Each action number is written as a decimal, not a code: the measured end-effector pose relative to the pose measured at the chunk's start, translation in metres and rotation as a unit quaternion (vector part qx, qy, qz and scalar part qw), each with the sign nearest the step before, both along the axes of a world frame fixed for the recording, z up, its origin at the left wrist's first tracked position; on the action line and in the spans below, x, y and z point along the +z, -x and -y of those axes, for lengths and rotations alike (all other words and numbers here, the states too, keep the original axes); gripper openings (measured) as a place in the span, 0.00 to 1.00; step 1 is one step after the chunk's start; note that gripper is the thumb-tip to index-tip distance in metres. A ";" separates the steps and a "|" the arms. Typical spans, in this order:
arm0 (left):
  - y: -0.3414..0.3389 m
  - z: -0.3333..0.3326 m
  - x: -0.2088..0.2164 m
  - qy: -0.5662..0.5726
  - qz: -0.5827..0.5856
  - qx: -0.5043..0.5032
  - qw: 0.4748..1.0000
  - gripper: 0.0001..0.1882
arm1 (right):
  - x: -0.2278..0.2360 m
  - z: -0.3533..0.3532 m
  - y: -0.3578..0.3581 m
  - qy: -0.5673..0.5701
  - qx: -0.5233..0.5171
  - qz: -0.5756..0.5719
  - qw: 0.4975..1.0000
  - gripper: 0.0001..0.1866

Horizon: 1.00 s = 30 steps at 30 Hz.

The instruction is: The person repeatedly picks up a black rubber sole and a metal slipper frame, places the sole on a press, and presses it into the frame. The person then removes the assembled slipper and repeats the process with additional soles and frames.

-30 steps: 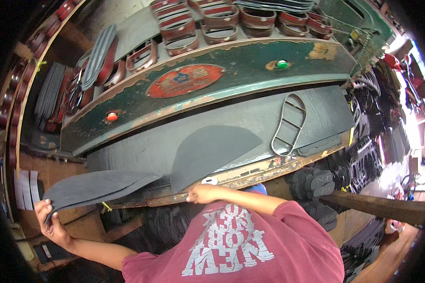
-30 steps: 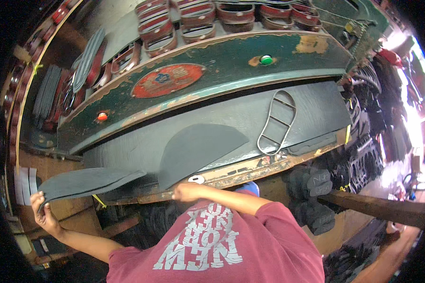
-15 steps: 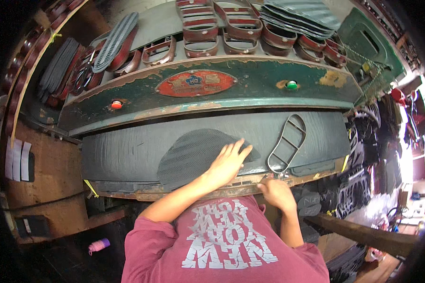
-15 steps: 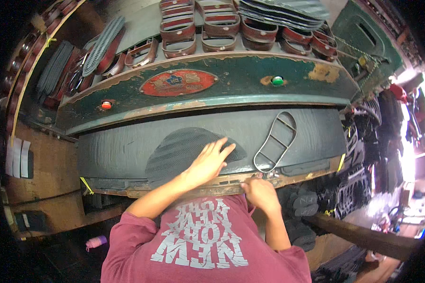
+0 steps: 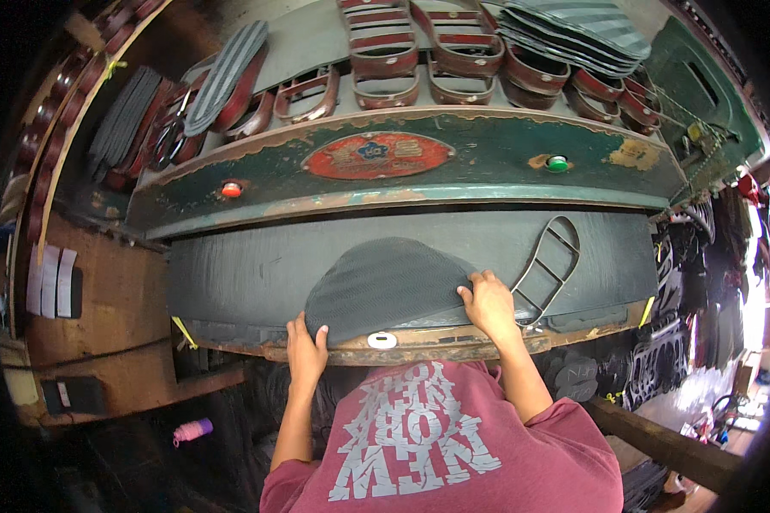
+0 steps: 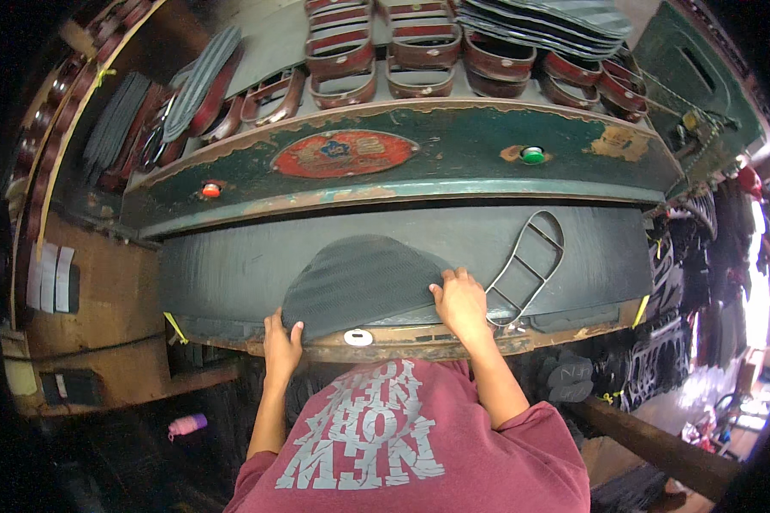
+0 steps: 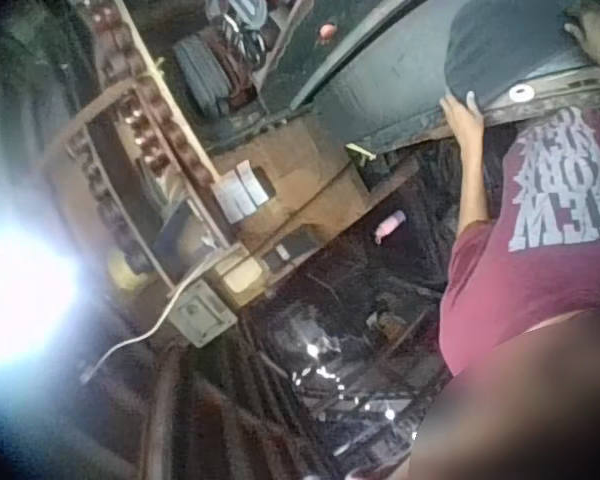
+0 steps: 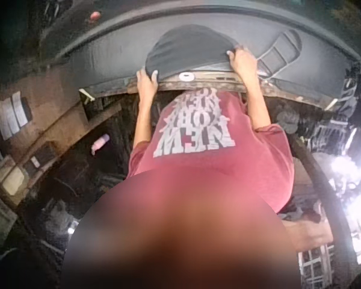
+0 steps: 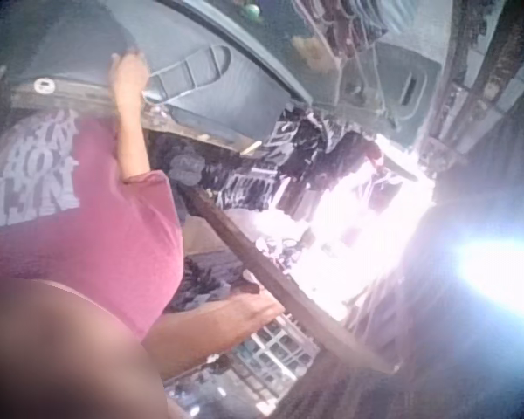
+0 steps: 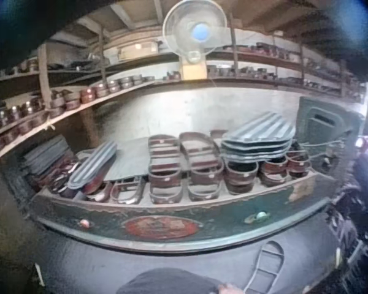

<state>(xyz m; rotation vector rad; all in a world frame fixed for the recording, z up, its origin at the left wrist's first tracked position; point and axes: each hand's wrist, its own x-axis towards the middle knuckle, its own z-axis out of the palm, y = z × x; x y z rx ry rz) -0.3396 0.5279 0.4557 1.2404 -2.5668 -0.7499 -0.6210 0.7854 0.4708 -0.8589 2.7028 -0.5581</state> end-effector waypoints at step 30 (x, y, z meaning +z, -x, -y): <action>-0.016 -0.003 -0.028 -0.167 -0.081 0.125 0.975 0.29 | 0.026 0.016 0.028 0.098 -0.049 0.248 0.963 0.27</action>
